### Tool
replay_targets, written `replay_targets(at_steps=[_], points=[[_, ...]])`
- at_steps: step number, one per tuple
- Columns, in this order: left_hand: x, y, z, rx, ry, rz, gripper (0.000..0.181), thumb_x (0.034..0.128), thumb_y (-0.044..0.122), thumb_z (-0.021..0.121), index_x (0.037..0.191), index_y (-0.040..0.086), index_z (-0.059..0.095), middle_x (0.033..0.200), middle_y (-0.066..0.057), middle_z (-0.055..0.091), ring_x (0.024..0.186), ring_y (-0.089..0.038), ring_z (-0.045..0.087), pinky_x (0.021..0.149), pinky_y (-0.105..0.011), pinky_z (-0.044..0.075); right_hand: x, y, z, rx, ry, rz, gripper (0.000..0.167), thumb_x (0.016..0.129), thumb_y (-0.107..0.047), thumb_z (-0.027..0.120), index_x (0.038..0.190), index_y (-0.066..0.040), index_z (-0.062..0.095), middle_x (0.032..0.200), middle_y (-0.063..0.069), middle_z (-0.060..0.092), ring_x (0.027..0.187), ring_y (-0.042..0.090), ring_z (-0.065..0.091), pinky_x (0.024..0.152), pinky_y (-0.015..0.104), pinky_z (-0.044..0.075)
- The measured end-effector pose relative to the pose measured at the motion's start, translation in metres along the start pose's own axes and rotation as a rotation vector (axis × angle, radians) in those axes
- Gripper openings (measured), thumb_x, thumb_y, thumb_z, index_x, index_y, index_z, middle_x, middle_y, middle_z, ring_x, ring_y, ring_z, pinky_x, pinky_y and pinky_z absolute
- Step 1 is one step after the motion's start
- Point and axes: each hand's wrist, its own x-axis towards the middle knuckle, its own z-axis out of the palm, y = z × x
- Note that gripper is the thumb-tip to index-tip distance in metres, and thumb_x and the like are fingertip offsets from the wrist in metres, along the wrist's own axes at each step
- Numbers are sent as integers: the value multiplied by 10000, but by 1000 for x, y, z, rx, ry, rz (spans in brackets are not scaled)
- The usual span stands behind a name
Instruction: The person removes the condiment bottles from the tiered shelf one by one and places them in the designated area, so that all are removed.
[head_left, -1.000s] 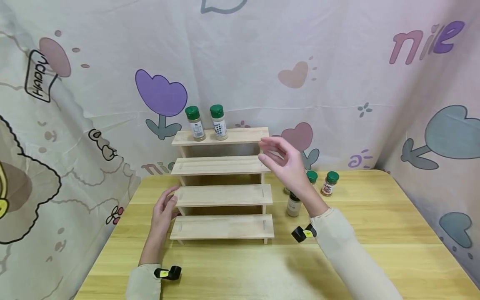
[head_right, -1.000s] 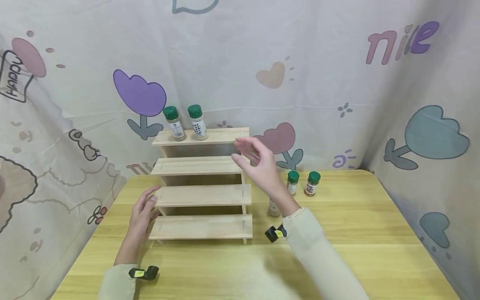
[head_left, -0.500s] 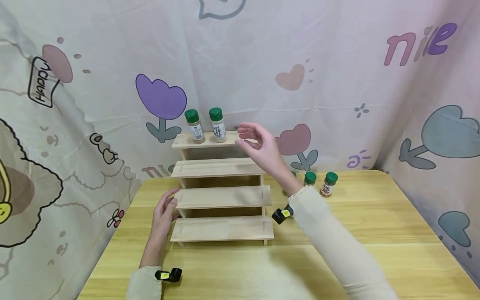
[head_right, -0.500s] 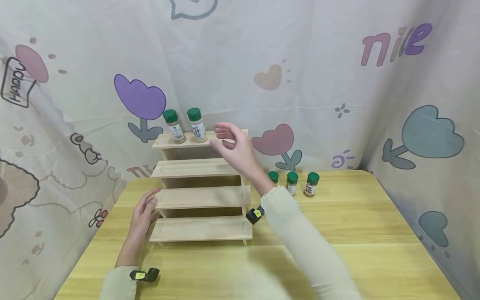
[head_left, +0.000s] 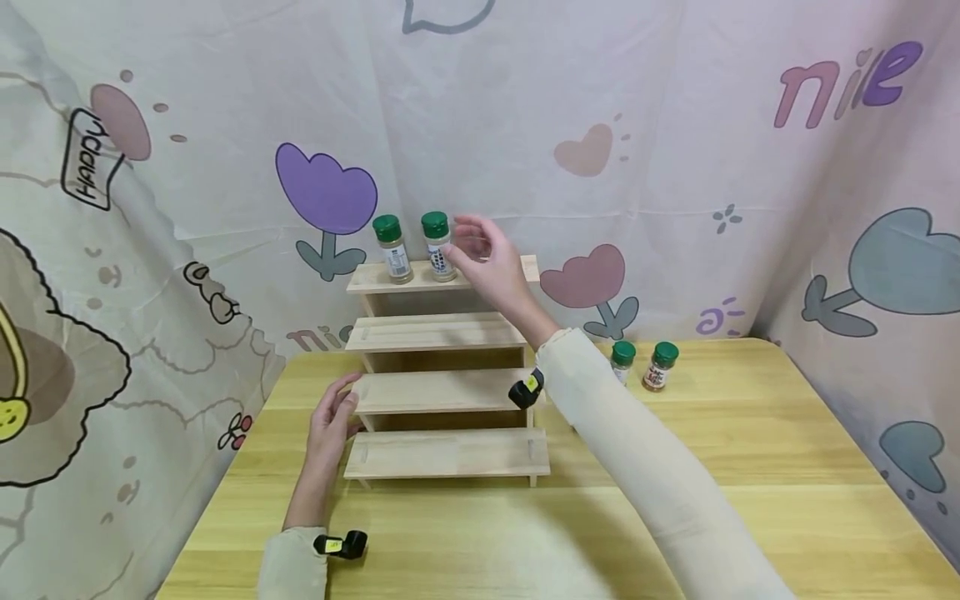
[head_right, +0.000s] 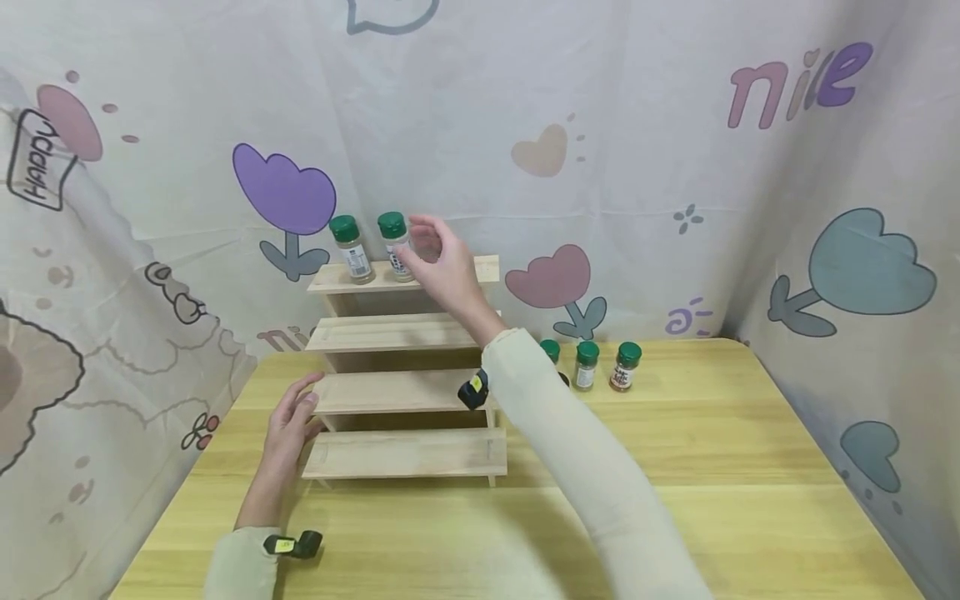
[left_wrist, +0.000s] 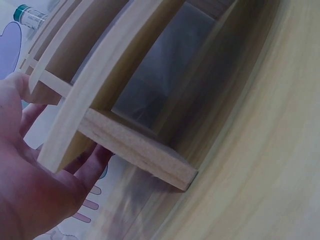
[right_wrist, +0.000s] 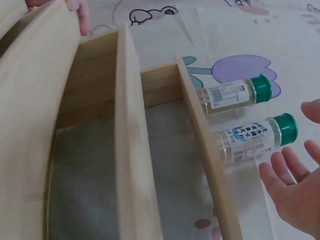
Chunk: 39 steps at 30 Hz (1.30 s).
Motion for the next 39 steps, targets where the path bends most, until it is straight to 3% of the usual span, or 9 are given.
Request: replay_targets(at_steps=[6,15,29,39], points=[[2,-2,0,14,11,8,419,1108,312,478,1493,150,513,1230,75,630,1073,-119,612,808,-281,578,22,0,0,11,-15,-3,475,979,-163,721,1407,-16,576,1298,123,666,1172,223,638,1027,313,483],[0,-1,0,-5,8,-1,421,1106,290,482,1493,127,510,1201,74,633,1046,-109,620,795,-288,581,35,2,2,102,-74,87,443,1000,-174,683,1400,-9,591,1307,148,659,1215,209,621,1010,278,493],[1,-2,1,1,4,13,418,1103,295,488,1487,131,515,1221,57,630,1066,-121,616,801,-307,587,37,8,6,67,-67,110,430,960,-206,750,1342,-32,658,1191,141,695,1100,244,653,924,293,532],[1,-4,-1,11,-10,22,430,1109,305,477,1499,127,502,1237,61,622,1069,-117,622,801,-294,586,34,5,2,91,-58,87,358,957,-184,757,1265,-16,686,1168,128,714,1084,194,679,947,285,536]])
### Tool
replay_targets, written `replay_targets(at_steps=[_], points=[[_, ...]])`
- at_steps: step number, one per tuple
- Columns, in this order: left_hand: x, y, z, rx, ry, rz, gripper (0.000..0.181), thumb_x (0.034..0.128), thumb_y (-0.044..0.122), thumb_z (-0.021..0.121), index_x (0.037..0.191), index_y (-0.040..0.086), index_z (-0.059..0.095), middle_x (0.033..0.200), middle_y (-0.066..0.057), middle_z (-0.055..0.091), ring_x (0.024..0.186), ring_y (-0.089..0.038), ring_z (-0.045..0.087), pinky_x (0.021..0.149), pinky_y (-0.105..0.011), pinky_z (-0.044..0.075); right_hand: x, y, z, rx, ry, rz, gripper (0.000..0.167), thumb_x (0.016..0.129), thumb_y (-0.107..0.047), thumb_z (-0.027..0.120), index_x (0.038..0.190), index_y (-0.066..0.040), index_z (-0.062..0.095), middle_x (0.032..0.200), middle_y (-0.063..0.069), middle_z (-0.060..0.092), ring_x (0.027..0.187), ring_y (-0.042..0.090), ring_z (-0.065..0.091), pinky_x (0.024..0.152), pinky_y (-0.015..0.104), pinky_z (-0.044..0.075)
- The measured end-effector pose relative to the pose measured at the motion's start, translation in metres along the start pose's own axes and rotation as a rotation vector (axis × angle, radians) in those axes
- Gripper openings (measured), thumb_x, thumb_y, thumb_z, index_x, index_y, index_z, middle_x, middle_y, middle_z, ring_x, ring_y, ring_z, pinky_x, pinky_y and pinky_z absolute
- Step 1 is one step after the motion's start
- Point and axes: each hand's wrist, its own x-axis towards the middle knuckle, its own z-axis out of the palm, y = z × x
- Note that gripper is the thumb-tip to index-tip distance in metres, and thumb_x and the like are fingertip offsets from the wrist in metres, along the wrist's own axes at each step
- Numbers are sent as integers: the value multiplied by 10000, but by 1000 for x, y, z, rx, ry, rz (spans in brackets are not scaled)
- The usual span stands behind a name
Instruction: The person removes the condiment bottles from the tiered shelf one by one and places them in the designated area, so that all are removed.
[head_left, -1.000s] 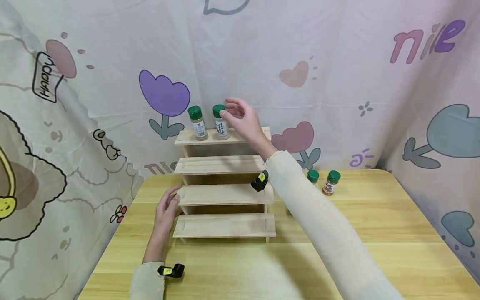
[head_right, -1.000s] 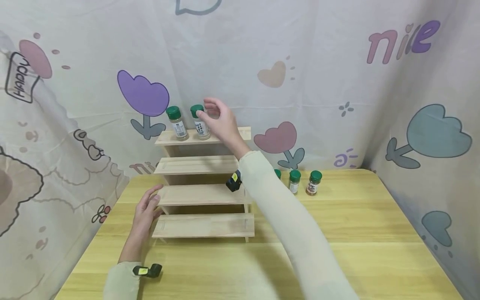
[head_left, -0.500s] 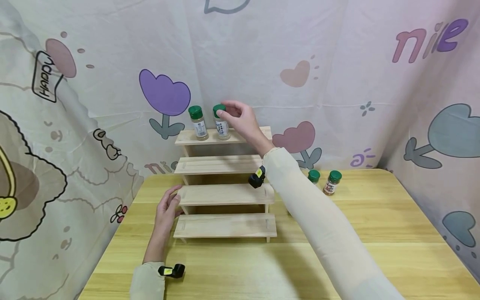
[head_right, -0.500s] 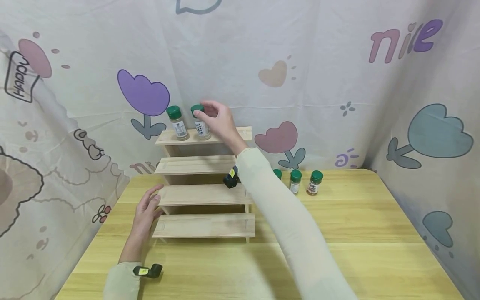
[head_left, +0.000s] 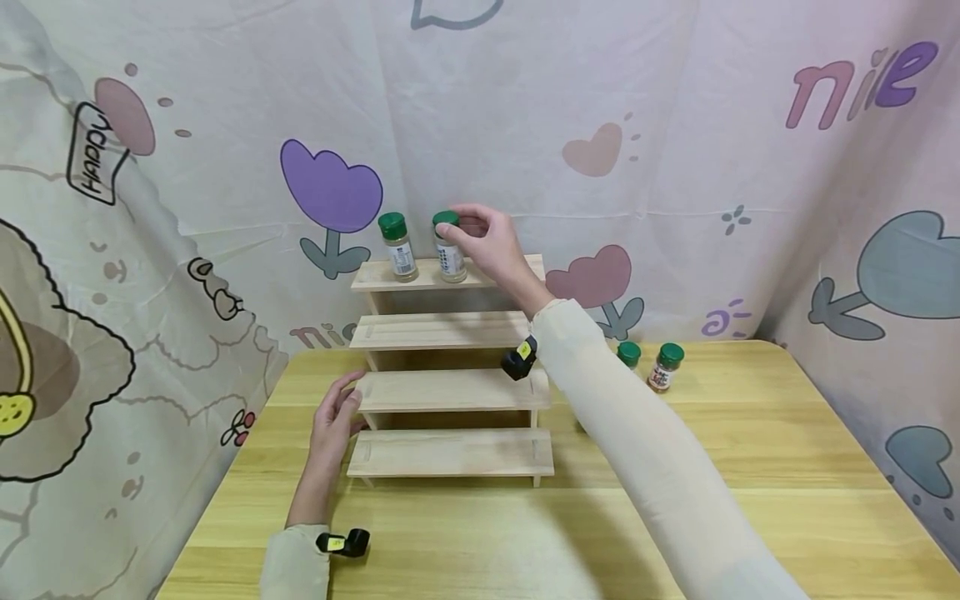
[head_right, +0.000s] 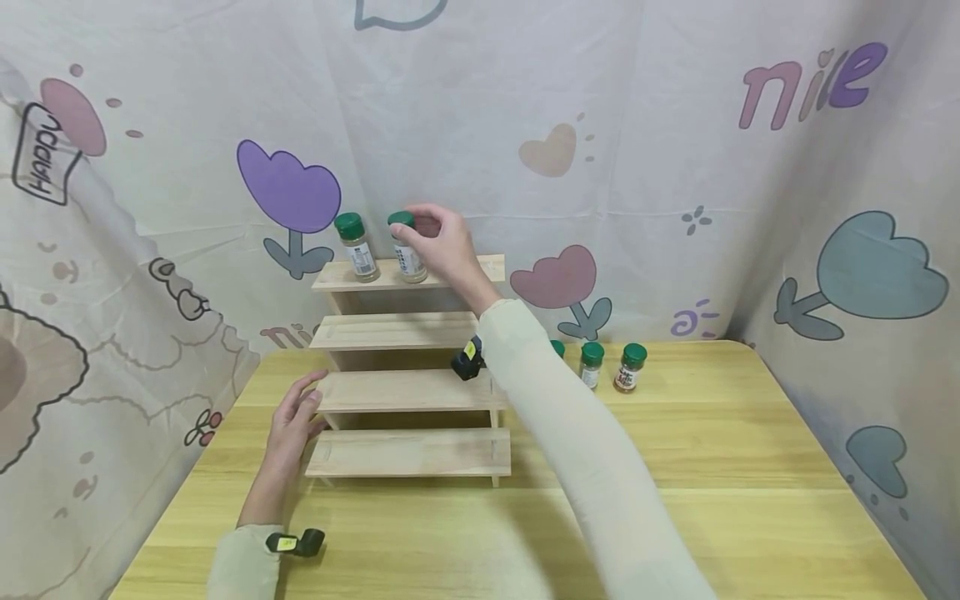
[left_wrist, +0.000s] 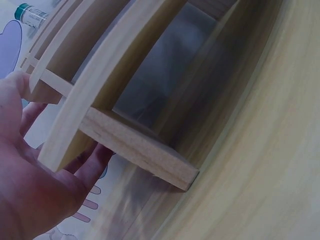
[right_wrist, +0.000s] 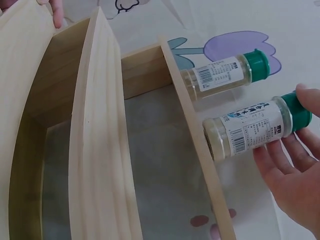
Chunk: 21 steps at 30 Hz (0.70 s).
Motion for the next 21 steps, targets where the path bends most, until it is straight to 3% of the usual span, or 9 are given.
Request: replay_targets(at_steps=[8,15,21], points=[[-1,0,-1,10,-12,15,452,1114,303,462,1526,118,470,1242,54,626,1097,-119,623,831,-298,579,-13,-10,-10,41,-16,-27,352,947,-194,771,1250,-30,695,1149,115,719,1074,190,685,920,319,555],[-1,1,-1,2,-9,2,462,1112,291,470,1534,103,456,1238,82,630,1098,-107,625,830,-290,580,-27,-19,-21,30,-20,-78,339,947,-165,768,1246,-20,696,1151,124,721,1082,211,690,952,322,545],[-1,1,-1,12,-15,9,468,1113,315,463,1532,105,458,1239,48,624,1104,-117,618,836,-290,578,-42,-30,-30,-10,-8,-71,337,936,-140,778,1239,-16,699,1151,122,721,1096,222,689,980,309,529]])
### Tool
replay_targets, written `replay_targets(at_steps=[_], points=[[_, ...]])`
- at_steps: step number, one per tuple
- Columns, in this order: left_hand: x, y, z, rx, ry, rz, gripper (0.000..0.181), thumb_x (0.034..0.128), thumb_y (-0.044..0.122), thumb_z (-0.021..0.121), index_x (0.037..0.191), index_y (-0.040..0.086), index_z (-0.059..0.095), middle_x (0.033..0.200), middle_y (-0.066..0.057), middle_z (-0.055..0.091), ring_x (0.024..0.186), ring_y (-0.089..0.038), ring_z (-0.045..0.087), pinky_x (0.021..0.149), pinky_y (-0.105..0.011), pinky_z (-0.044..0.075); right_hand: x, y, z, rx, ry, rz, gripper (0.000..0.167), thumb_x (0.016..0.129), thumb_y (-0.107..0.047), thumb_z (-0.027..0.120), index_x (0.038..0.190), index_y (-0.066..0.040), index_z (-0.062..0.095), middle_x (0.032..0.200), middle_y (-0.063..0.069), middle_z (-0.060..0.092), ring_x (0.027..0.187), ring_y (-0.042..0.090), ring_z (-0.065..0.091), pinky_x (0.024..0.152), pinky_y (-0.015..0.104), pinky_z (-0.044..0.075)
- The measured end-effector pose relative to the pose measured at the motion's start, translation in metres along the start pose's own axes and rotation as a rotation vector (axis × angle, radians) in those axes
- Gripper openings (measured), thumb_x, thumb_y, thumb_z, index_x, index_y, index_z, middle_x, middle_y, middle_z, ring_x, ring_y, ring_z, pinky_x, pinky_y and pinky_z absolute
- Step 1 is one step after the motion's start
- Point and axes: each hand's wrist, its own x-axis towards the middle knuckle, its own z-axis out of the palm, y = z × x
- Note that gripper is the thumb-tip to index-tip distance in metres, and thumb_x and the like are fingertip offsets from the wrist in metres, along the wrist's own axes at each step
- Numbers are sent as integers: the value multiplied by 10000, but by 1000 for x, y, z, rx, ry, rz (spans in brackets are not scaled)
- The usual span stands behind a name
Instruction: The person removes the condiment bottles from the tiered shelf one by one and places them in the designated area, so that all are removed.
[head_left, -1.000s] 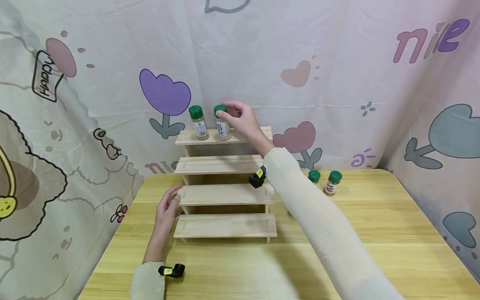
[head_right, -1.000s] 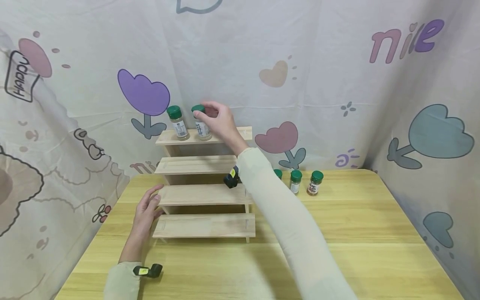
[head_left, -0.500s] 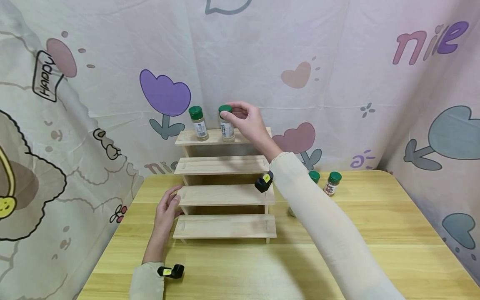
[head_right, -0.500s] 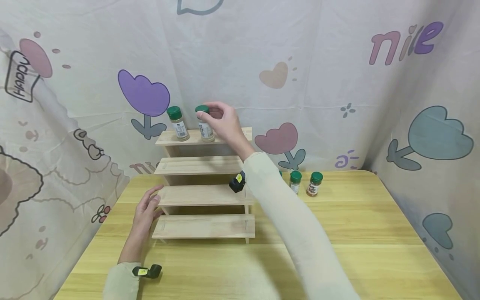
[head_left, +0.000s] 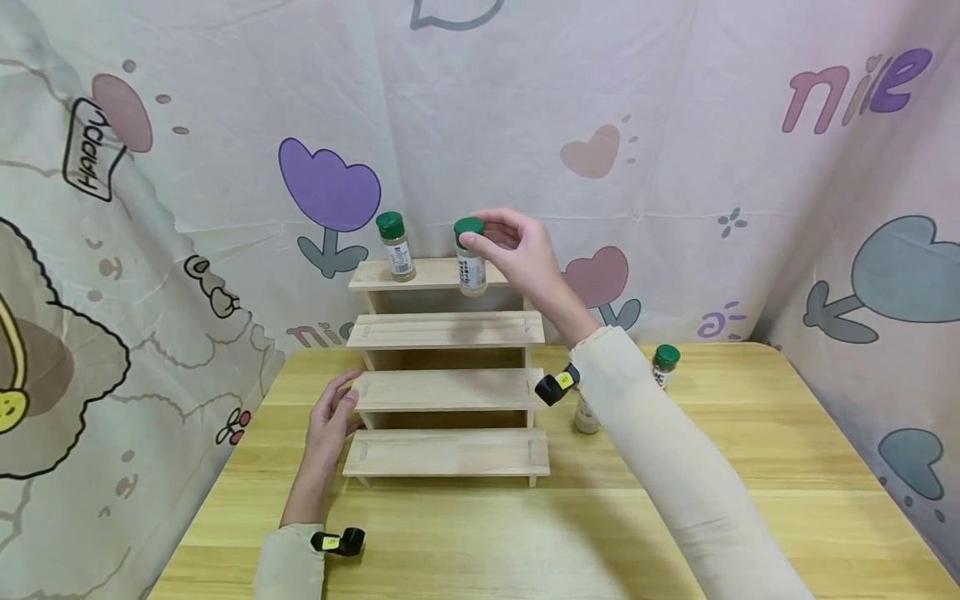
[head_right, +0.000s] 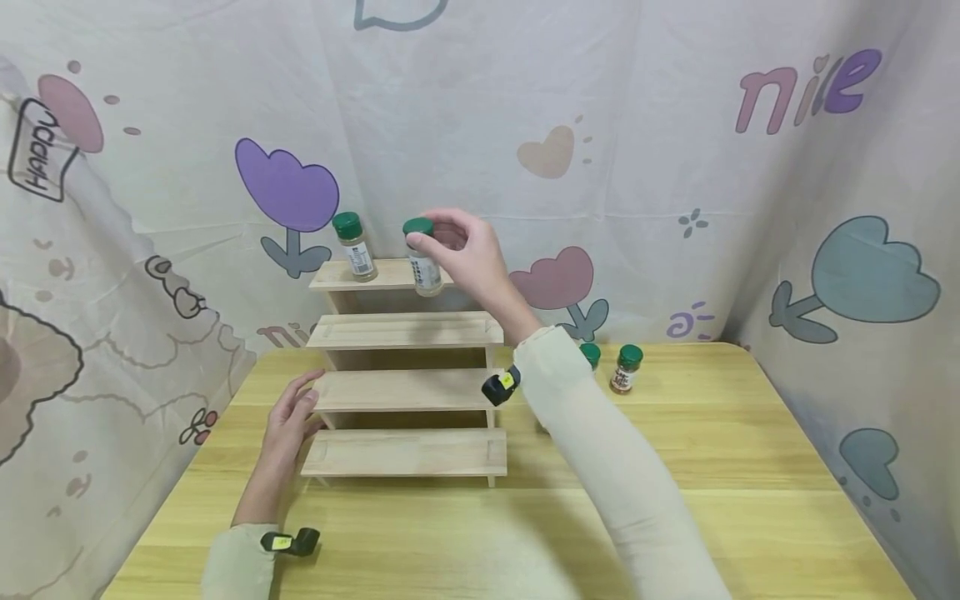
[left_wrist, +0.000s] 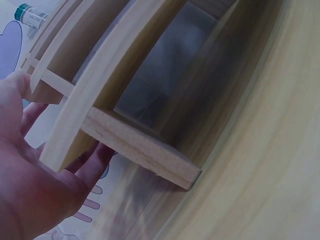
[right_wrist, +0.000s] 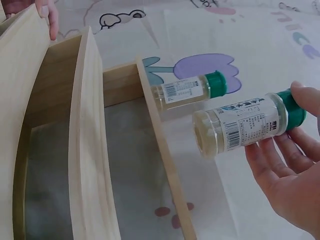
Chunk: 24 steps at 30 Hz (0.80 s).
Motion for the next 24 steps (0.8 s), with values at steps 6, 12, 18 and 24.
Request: replay_targets(at_steps=[6,12,18,24], points=[[-1,1,-1,-1,-4,2,464,1112,316,467,1532,120,464,1232,65,626,1100,-110,618,838,-289,576,-16,-9,-9,-14,-3,-23,342,923,-161,796,1237,-55,710,1142,83,733,1078,214,693,988,329,523],[0,1,-1,9,-3,-1,460,1114,311,459,1533,120,461,1229,74,624,1101,-113,609,831,-290,575,-32,-15,-16,-16,3,-48,340,911,-141,807,1227,-55,717,1089,72,742,1027,250,696,940,336,541],[0,2,0,4,-2,-5,452,1113,318,463,1526,135,474,1240,73,623,1097,-115,618,836,-308,580,-52,-16,-24,2,23,-44,346,910,-132,806,1235,-54,714,1114,87,739,1061,218,692,901,305,560],[1,0,-1,-1,-7,-6,464,1114,298,462,1539,112,449,1247,76,620,1102,-109,615,836,-305,577,-70,-13,-32,2,26,-49,340,919,-104,792,1244,-43,708,1149,103,732,1104,243,686,989,331,531]])
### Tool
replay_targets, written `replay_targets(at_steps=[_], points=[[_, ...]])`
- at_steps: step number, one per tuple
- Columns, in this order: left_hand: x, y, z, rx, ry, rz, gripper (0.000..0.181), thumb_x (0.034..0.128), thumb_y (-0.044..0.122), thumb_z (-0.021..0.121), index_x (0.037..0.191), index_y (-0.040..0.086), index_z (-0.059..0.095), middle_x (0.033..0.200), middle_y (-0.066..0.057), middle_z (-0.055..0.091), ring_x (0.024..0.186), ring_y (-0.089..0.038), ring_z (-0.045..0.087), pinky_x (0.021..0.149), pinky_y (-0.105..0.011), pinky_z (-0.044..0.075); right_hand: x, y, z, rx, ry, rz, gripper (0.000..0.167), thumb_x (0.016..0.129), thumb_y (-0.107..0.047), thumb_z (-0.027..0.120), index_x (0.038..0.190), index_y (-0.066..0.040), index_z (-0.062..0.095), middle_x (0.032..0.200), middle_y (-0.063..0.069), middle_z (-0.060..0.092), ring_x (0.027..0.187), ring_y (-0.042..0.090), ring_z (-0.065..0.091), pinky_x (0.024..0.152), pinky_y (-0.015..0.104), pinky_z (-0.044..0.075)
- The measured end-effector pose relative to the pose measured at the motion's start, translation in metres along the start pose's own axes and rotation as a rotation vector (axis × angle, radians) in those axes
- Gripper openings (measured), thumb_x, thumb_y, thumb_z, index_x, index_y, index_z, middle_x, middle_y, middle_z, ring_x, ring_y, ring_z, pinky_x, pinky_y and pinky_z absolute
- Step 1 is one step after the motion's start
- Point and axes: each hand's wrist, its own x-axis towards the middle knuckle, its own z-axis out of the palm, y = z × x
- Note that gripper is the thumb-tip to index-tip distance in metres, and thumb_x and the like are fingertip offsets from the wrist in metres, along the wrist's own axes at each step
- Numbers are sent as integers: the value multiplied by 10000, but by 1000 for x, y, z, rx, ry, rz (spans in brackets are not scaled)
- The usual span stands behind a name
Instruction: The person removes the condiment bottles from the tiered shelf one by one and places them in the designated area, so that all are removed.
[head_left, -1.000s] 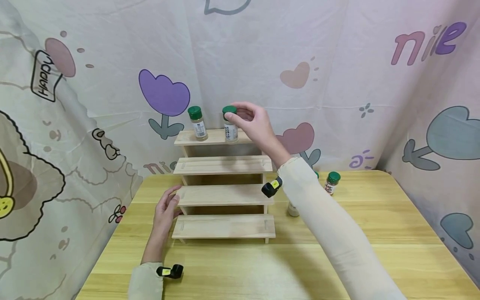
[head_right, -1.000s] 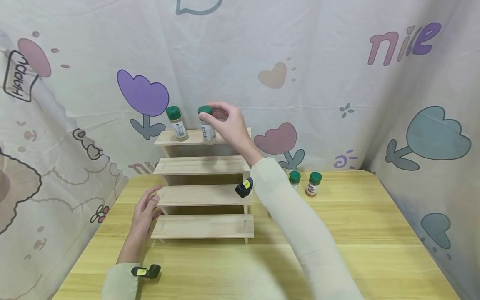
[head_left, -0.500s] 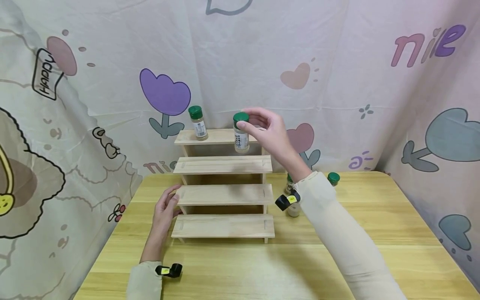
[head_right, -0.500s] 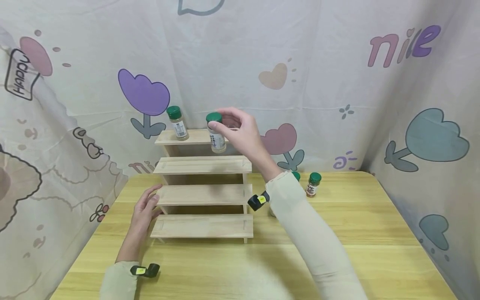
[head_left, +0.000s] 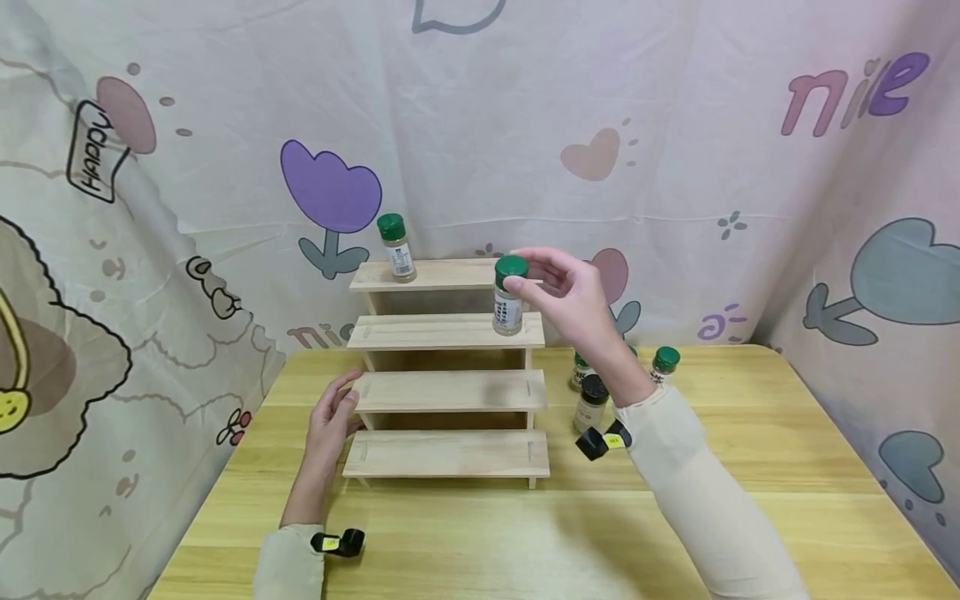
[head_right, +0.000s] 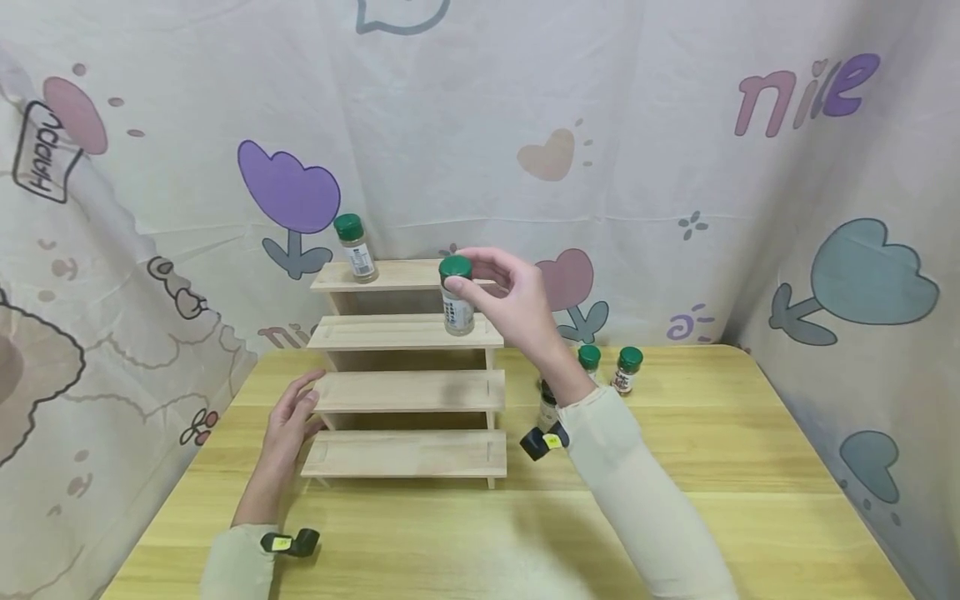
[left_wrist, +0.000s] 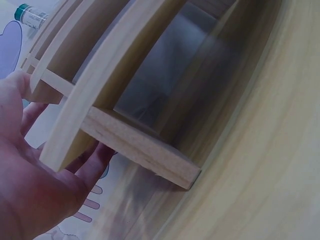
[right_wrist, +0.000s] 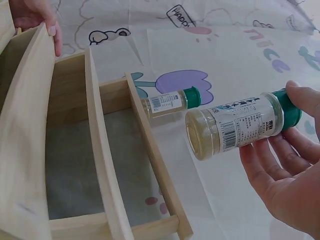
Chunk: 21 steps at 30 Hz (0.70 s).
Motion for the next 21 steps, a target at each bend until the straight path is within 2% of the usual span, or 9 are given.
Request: replay_targets(at_steps=[6,12,21], points=[[-1,2,0,0,1,-14,466,1113,313,462,1541,128,450,1257,63,616,1112,-117,611,855,-307,574,-21,1,-8,-32,8,19,369,920,-84,786,1271,-27,688,1218,80,709,1208,224,646,1065,373,480],[-2,2,-1,8,16,-15,446,1111,326,466,1522,153,484,1255,60,618,1108,-121,614,852,-301,573,-42,7,-14,-5,1,46,363,925,-69,776,1271,-13,677,1201,111,703,1157,281,647,998,357,528],[-2,2,1,2,14,-2,439,1111,315,469,1511,137,492,1246,52,621,1100,-138,615,858,-308,572,-71,16,-30,-50,25,67,373,929,-74,773,1284,-19,669,1244,102,681,1150,239,641,1018,334,511]])
